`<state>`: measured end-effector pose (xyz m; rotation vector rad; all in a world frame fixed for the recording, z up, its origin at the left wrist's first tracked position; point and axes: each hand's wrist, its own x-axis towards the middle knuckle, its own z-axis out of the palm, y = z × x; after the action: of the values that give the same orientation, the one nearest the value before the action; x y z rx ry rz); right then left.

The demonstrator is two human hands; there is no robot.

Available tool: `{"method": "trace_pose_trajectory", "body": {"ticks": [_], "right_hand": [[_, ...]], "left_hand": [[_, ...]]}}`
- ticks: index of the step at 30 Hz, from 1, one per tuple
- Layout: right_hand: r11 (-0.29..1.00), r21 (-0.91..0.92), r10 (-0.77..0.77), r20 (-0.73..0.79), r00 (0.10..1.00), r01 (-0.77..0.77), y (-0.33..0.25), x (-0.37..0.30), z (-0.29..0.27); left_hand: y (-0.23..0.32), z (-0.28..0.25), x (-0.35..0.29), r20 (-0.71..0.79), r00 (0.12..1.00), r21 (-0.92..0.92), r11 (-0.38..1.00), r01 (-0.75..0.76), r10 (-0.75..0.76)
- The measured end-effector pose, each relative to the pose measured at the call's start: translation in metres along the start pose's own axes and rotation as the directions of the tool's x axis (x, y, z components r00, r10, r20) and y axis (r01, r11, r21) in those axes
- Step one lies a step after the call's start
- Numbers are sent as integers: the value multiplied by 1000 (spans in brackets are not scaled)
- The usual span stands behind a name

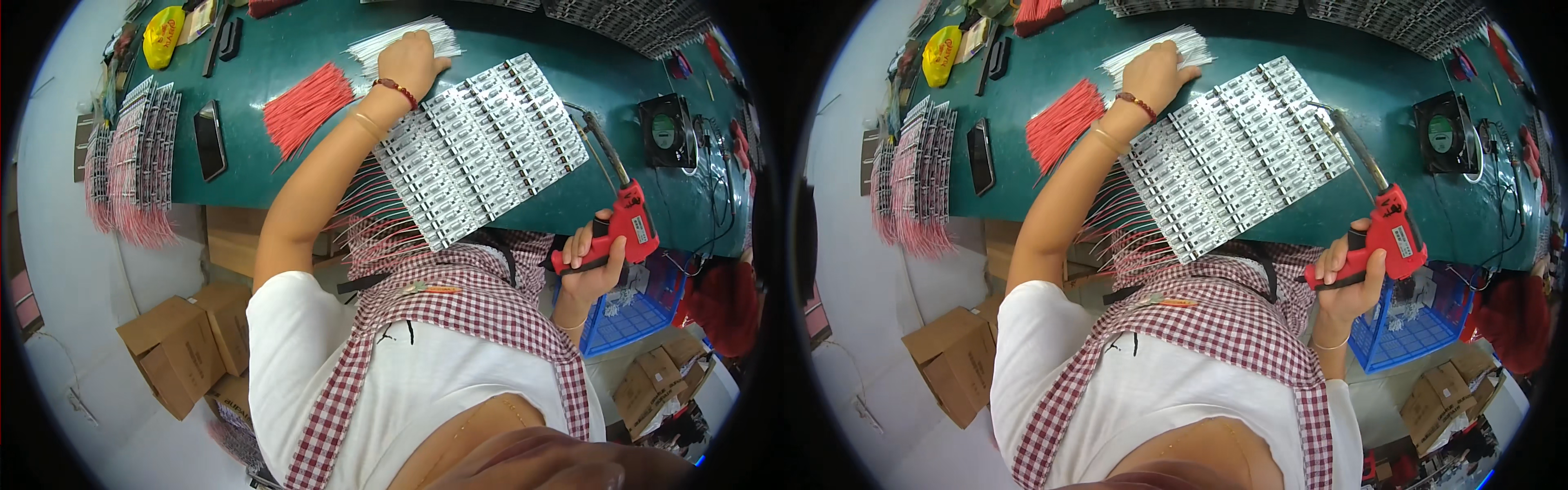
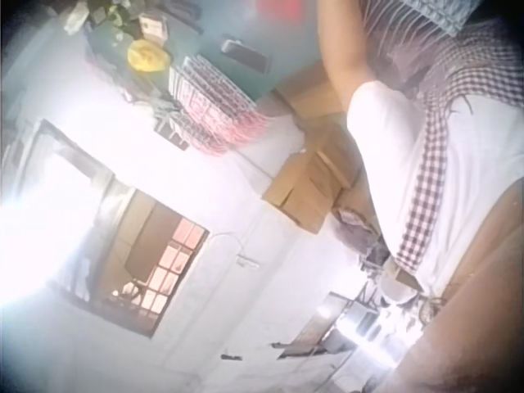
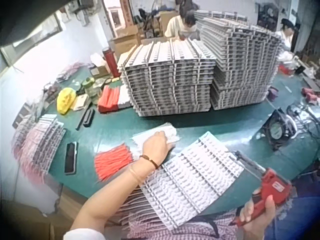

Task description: The person uses a soldering iron to attach red and white wires to a grid of electronic components on a green workbench. They repeatedly pick up individual wires, position them on the component grid, and apply heat with the soldering iron to secure them.

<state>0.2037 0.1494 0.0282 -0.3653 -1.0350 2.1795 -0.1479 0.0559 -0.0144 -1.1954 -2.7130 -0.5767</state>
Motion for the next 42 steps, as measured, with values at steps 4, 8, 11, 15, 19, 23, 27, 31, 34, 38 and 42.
{"method": "trace_pose_trajectory", "body": {"ticks": [4, 8, 11, 15, 19, 23, 27, 31, 34, 38, 42], "right_hand": [[1000, -3, -26, -29, 999, 26, 1, -3, -1], [999, -29, -29, -66, 997, 27, 1, -3, -6], [999, -24, -32, -73, 997, 30, 1, 0, -6], [999, -11, -31, -39, 999, 31, 3, 1, -5], [1000, -2, 9, -95, 995, -9, 12, -2, -5], [998, 2, 61, -180, 982, -62, 2, 3, -1], [1000, -25, 14, -193, 981, -19, -11, 7, -3], [1000, 3, 19, -203, 979, -18, -15, 6, -7], [1000, 4, 22, -200, 980, -21, -14, 7, -7], [1000, -6, 16, -198, 980, -18, -13, 6, -5], [1000, -14, 3, -216, 976, -7, -15, 5, -5]], "left_hand": [[-3, 10, 12, -12, 999, 48, 998, -29, 30], [-10, 13, 11, -152, 976, 77, 987, -143, 153], [-14, 8, 12, -187, 975, 127, 987, -101, 123], [-10, -16, 15, -186, 983, -21, 1000, -16, 12], [-14, -13, 4, -229, 957, 82, 983, -163, 178], [-10, 17, -3, -4, 994, 149, 983, -105, 107], [-3, 10, 3, 113, 988, 185, 974, -129, 110], [-6, 12, 6, 56, 992, 190, 974, -123, 114], [-7, 7, 10, 27, 992, 183, 975, -126, 123], [8, -24, 12, -53, 997, 126, 990, -55, 62], [7, -64, 8, -198, 970, -153, 973, -173, 141]]}}
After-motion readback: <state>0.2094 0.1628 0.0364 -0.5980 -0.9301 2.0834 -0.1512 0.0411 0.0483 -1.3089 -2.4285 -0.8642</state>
